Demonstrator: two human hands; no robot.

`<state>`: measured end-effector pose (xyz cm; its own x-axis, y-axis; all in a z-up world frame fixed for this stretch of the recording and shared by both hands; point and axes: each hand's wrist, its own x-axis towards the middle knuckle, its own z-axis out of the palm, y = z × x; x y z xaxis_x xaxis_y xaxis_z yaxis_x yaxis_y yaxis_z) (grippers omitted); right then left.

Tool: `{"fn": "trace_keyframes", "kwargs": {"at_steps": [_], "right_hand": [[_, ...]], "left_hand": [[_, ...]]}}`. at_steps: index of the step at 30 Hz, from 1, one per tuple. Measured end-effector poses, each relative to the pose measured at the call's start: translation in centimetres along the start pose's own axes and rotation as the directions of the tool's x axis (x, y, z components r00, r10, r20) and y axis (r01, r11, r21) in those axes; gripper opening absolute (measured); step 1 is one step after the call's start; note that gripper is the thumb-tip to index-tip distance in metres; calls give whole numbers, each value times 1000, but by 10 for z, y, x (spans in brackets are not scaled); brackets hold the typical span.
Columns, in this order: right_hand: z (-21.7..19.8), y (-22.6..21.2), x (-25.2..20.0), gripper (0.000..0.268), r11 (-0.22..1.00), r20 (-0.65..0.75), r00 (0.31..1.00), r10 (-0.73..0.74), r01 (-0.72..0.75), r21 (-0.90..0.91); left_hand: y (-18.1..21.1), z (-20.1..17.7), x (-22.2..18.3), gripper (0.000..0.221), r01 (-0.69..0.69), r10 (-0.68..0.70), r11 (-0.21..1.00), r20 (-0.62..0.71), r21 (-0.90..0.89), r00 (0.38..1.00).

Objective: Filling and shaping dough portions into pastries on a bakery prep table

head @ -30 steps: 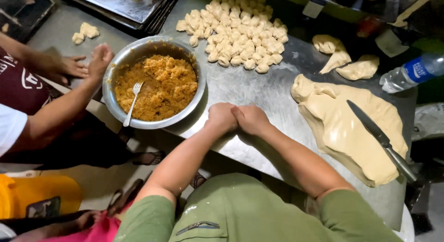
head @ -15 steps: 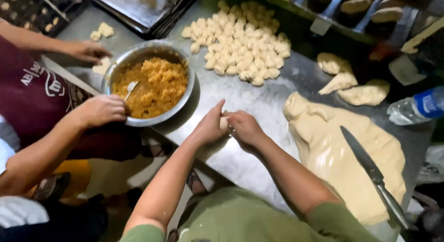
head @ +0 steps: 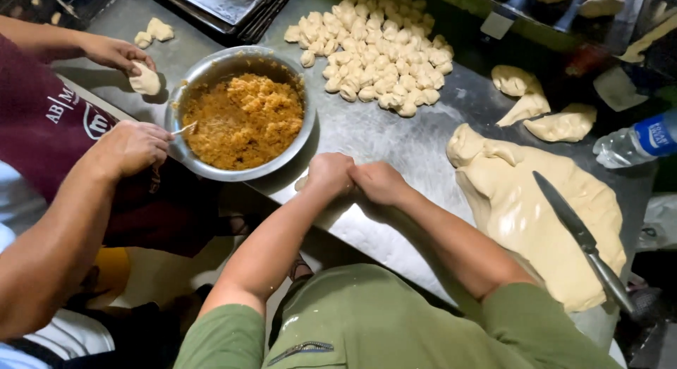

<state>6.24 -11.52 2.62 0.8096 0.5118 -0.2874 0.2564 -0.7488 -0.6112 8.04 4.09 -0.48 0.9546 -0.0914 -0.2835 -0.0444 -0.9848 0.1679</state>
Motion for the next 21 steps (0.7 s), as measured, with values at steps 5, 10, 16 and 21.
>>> {"fn": "trace_keyframes", "kwargs": {"at_steps": [5,10,16,21], "right_hand": [[-19,-69,-9,17,359,-664,92,-742,891,-278],[16,27,35,47,875,-580,716,-389,91,-475],[43,-8,17,17,962,-656,751,-76,227,150],[25,-15,25,27,948,-634,765,113,108,300]], "left_hand": [[-40,-21,12,48,-11,24,987,78,-159,997],[-37,-53,-35,90,-141,277,843,193,-520,941],[-43,-16,-16,80,-259,419,474,-43,-842,907],[-21,11,12,33,-155,222,851,76,-502,972]]}}
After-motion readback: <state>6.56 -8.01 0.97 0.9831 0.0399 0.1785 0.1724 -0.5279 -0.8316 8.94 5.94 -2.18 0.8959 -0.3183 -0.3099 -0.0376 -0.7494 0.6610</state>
